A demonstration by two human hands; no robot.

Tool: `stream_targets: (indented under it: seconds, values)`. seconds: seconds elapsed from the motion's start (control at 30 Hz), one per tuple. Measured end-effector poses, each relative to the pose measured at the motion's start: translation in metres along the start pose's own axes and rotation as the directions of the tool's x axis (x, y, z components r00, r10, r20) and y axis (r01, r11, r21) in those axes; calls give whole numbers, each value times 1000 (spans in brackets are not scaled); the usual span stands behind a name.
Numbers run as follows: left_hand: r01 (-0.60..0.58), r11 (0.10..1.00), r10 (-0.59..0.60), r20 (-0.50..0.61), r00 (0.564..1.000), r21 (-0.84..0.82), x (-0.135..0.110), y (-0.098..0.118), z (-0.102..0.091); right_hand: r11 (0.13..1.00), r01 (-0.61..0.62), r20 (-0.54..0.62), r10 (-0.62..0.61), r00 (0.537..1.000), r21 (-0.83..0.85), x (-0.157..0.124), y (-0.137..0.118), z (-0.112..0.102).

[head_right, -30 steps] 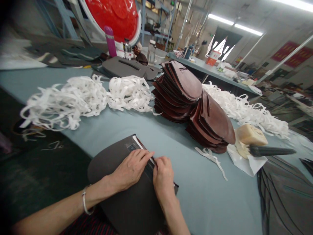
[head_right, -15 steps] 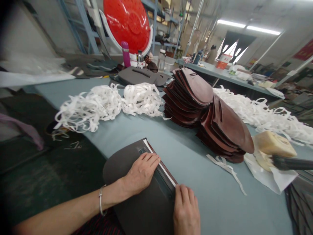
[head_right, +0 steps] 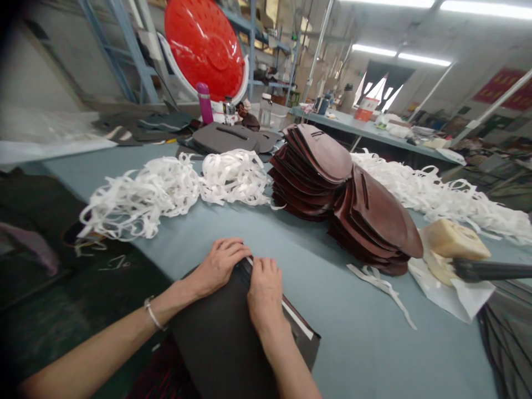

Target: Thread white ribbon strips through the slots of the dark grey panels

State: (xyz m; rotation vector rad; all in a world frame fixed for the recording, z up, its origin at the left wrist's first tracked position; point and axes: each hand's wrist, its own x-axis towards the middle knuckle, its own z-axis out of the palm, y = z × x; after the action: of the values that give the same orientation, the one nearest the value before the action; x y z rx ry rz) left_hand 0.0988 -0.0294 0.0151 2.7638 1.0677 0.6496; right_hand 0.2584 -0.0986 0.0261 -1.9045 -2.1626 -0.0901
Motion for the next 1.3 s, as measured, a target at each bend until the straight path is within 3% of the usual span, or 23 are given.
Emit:
stream_targets:
  seconds: [0.1, 0.2, 0.3, 0.43, 0.53, 0.63, 0.7, 0.97, 1.13, 1.3]
  values:
    - [-12, 1000, 12, -13, 1000, 6, -1, 1, 3, 996, 3, 25, -1, 1000, -89, 14, -21, 3]
    - [-5, 1000, 6, -25, 1000, 16, 1, -1, 6, 990, 2, 39, 4, 999, -145, -1, -17, -1]
    - [7, 1000, -7, -33, 999, 9, 2, -2, 7, 986, -40, 34, 46, 998, -162, -46, 5, -12]
    - [15, 1000, -16, -27, 1000, -20, 3, 0, 5, 982, -22, -90, 5, 996, -188, -114, 44, -23]
    - [97, 991, -102, -54, 993, -91, 1, -2, 2, 984, 9, -147, -36, 989, -179, -140, 64, -23]
    - [258, 949, -275, -73, 959, -181, -2, -4, -5, 990, 27, -190, -52, 980, -136, -143, 71, -17]
    - [311, 933, -323, -39, 946, -182, -5, -2, -10, 995, 35, -198, -54, 979, -96, -138, 74, -14]
    - [324, 945, -324, 14, 946, -44, -11, 3, -6, 997, -52, -177, 62, 982, 56, -132, 78, -33]
    - [319, 946, -319, 18, 948, -61, -10, -5, 0, 998, 58, -123, -53, 991, 33, -139, 62, -43]
    - [336, 939, -336, 18, 942, -70, -9, 0, -6, 988, 149, -213, -153, 965, -34, -158, 79, -28]
